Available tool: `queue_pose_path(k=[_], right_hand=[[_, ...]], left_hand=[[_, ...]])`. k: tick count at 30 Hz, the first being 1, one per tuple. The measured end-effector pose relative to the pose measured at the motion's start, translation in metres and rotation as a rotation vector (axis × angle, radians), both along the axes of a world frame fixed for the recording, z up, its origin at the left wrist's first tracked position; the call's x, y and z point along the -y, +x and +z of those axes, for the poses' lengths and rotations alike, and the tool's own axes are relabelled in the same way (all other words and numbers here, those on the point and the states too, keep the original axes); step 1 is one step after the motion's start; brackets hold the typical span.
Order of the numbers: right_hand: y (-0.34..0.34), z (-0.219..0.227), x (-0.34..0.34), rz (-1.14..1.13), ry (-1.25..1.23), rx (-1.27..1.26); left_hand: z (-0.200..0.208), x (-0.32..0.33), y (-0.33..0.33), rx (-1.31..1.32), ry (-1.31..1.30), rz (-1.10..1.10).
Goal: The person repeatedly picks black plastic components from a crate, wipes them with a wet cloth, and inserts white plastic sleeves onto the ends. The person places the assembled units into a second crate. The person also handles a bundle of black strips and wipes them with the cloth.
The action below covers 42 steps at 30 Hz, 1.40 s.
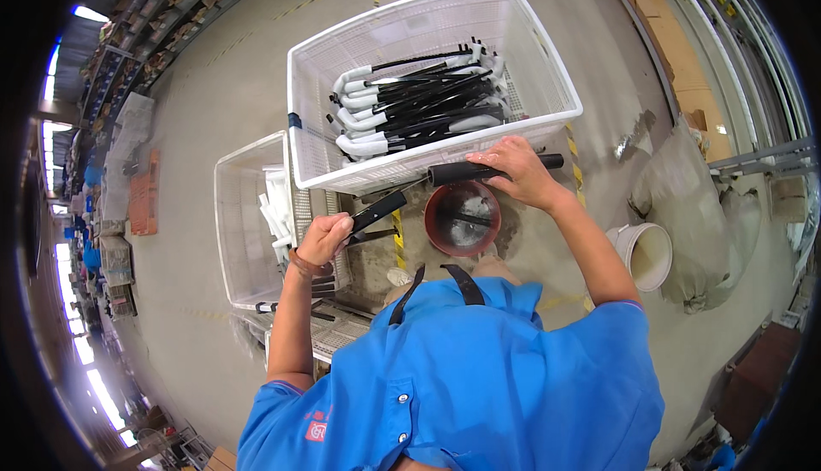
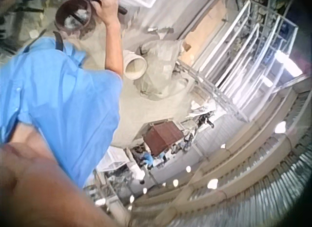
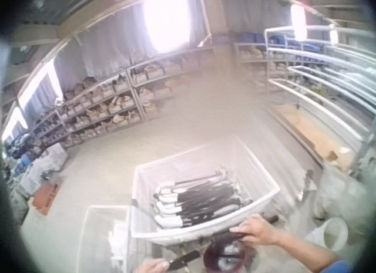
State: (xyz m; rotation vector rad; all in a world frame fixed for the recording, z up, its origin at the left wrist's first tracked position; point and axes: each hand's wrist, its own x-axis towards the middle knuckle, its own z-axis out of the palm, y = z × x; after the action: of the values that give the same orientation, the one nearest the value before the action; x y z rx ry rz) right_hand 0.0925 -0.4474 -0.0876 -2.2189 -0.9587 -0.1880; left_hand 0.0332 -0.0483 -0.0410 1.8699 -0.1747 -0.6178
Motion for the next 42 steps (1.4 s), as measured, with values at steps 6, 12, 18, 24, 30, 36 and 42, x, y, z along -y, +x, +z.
queue_pose_path(k=[6, 12, 18, 24, 30, 36, 42], right_hand=[[0.004, 0.025, -0.008, 0.129, -0.059, 0.072], [-0.001, 0.019, -0.032, 0.170, 0.010, -0.079], [0.015, 0.035, -0.038, 0.299, 0.117, -0.261], [0.040, 0.068, -0.024, 0.558, -0.096, -0.952], [0.016, 0.083, -0.062, 0.477, -0.314, -0.652], [-0.001, 0.089, -0.131, 0.178, -0.413, -0.115], [0.053, 0.152, -0.081, 0.266, -0.075, -0.345]], left_hand=[[0.011, 0.021, 0.004, 0.134, 0.078, -0.041], [0.010, 0.031, 0.001, 0.230, 0.110, 0.028], [0.018, 0.038, -0.002, 0.338, 0.115, 0.008], [0.030, 0.040, -0.003, 0.401, 0.172, -0.149], [0.031, 0.067, -0.003, 0.346, 0.326, -0.158], [0.017, 0.079, 0.019, 0.389, 0.221, 0.112], [0.031, 0.011, -0.011, 0.223, -0.014, -0.014]])
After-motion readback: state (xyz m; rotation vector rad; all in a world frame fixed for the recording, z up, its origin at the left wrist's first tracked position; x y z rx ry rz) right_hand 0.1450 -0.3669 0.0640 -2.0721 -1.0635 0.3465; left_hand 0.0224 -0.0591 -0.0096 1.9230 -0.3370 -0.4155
